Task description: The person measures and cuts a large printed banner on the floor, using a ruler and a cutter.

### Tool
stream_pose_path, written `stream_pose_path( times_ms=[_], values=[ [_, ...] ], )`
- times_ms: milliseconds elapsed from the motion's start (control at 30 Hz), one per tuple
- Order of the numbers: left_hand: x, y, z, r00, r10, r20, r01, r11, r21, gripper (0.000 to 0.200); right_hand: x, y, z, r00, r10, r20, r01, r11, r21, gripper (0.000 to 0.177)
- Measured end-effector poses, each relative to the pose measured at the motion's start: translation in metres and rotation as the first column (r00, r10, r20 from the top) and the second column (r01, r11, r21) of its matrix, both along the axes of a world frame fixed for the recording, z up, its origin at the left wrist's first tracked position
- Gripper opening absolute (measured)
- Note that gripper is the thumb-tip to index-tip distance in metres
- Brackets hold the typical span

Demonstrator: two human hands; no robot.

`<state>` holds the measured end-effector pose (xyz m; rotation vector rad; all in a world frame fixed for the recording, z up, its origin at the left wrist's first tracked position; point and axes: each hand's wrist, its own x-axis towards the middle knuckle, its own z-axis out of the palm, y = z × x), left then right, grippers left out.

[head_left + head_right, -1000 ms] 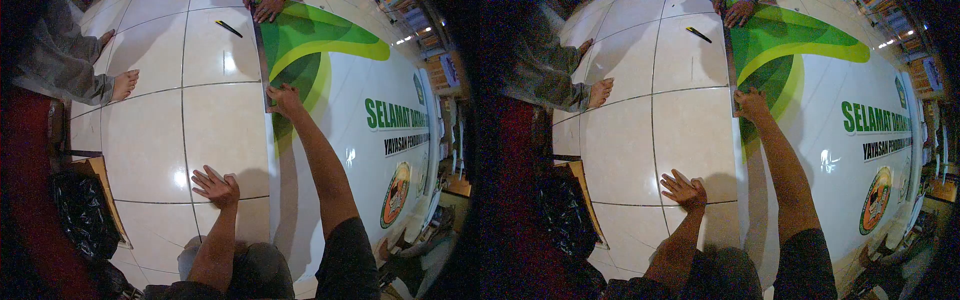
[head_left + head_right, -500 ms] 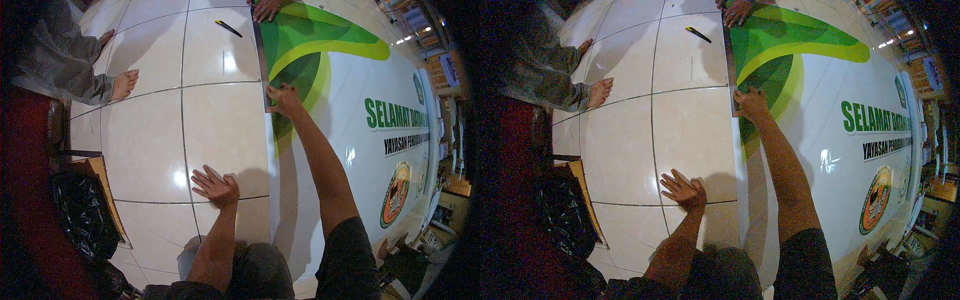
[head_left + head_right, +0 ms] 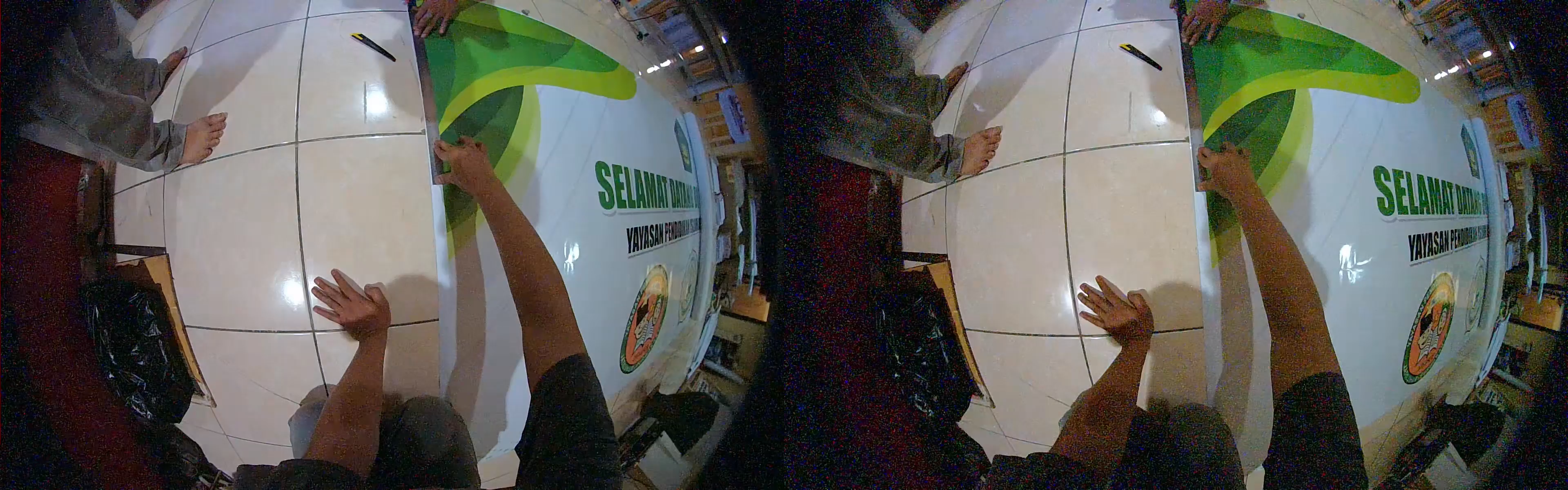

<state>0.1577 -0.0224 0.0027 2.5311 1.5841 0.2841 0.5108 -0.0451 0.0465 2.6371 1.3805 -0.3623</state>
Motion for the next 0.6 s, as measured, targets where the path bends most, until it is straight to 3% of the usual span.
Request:
stream_pose_path(
  times_ms=[600],
  values=[
    [0.0012, -0.0002, 0.0017, 0.999, 0.0, -0.035, 0.001, 1.0, 0.028, 0.078, -0.001, 0.0011, 0.0004, 0.999, -0.04, -0.01, 0.04, 0.999, 0.016, 0.086]
  ],
)
